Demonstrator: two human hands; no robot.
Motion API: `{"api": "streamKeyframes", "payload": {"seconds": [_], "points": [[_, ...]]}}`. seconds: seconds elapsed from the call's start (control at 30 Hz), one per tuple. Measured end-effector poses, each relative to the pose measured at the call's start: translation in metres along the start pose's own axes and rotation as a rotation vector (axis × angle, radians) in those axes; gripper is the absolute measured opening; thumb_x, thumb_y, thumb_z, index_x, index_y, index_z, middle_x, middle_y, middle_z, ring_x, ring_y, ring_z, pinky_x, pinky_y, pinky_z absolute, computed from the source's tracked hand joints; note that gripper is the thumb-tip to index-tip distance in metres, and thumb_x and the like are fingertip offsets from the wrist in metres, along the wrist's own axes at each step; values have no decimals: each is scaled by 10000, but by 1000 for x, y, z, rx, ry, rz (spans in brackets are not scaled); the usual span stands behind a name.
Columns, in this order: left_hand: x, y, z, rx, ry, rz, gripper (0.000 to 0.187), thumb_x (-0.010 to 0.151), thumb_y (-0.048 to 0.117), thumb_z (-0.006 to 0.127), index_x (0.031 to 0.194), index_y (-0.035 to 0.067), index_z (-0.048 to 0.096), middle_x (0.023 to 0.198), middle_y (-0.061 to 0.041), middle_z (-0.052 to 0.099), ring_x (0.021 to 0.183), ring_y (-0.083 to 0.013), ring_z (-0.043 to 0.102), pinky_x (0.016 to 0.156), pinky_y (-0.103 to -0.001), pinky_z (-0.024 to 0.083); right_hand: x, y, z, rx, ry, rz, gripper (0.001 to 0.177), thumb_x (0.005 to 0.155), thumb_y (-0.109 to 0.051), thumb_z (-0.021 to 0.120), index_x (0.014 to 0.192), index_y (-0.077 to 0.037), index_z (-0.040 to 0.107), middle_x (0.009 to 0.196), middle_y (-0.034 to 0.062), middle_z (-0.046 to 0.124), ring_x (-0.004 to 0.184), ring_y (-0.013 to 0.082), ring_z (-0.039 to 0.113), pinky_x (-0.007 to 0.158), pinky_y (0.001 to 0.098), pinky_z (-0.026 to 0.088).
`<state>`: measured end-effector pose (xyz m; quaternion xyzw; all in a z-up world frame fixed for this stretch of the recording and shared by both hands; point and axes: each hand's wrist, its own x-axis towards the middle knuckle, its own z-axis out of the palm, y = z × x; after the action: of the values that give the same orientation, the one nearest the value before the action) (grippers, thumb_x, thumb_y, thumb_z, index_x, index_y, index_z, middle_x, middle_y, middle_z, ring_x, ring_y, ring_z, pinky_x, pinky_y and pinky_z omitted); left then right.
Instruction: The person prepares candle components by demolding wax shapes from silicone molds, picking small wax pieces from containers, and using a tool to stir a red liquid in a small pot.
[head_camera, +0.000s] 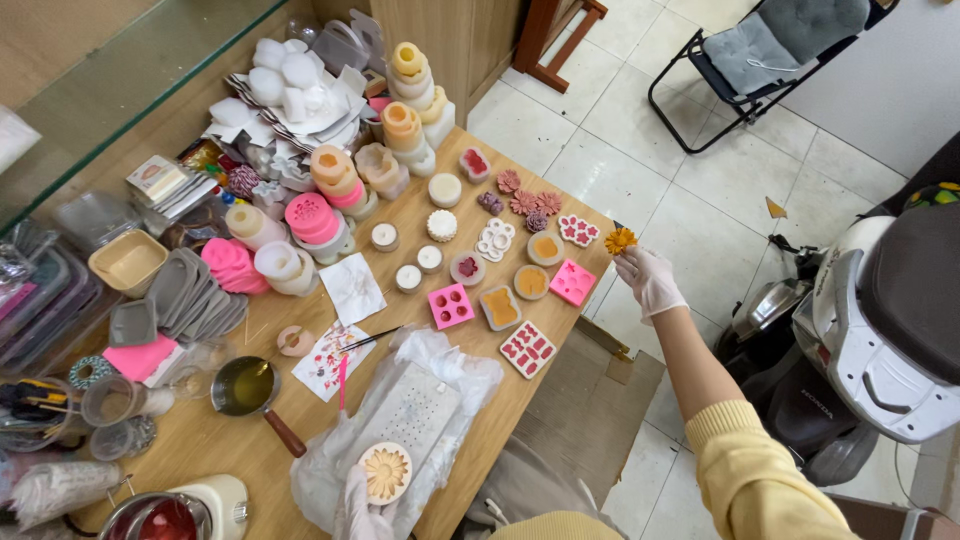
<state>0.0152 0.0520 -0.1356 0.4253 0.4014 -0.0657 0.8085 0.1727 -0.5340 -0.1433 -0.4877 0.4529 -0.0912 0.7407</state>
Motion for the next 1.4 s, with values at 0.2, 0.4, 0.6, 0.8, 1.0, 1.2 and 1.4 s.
{"api": "streamKeyframes", "payload": {"seconds": [0.2,0.4,0.6,0.8,1.0,1.2,1.4], "points": [[2,-6,-9,0,94,-38,478,993,270,590,1374,-15,546,1352,-178,631,1230,-323,626,1006,-518,525,34,37,-4,-180,85,1,392,912,-81,646,1290,-4,583,1103,118,686,884,202,713,784,327,605],[-27,11,7,-14,119,-64,465,990,251,593,1376,-2,542,1380,-170,618,1269,-332,606,1023,-531,519,38,62,10,-307,92,-264,425,968,-142,607,1325,87,635,928,66,723,764,126,686,705,242,580],[-62,28,27,-95,14,-39,384,990,191,556,1342,41,583,1409,-119,602,1297,-290,575,1065,-504,484,13,57,10,-419,19,-234,456,988,-210,610,1404,-25,598,845,13,605,655,80,525,562,247,444],[-78,29,29,-232,-34,-9,343,976,186,580,1304,88,595,1372,-70,613,1256,-228,592,1053,-479,494,-115,62,48,-495,-59,-658,321,1075,-129,589,1354,30,597,1166,98,671,1018,139,623,882,259,517],[-75,26,26,-499,-110,-205,307,1005,198,533,1277,81,613,1280,-82,652,1149,-230,646,961,-431,532,-359,78,128,-600,-770,-555,408,923,-81,658,1325,-26,622,1167,76,696,1082,167,654,988,294,509],[-114,60,29,-966,-748,-328,438,1048,387,481,1296,63,641,986,-124,631,892,-252,597,794,-368,534,-468,80,167,-643,-1041,-1085,526,792,-89,816,1284,-44,636,1236,140,632,1194,277,610,1020,357,494],[-154,109,36,-875,-503,-212,494,1024,486,524,1193,38,644,1147,-109,684,1092,-255,633,961,-423,514,-499,86,182,-716,-1023,-1065,460,838,-90,821,1285,-115,714,1207,76,664,1076,199,672,913,315,568]]}}
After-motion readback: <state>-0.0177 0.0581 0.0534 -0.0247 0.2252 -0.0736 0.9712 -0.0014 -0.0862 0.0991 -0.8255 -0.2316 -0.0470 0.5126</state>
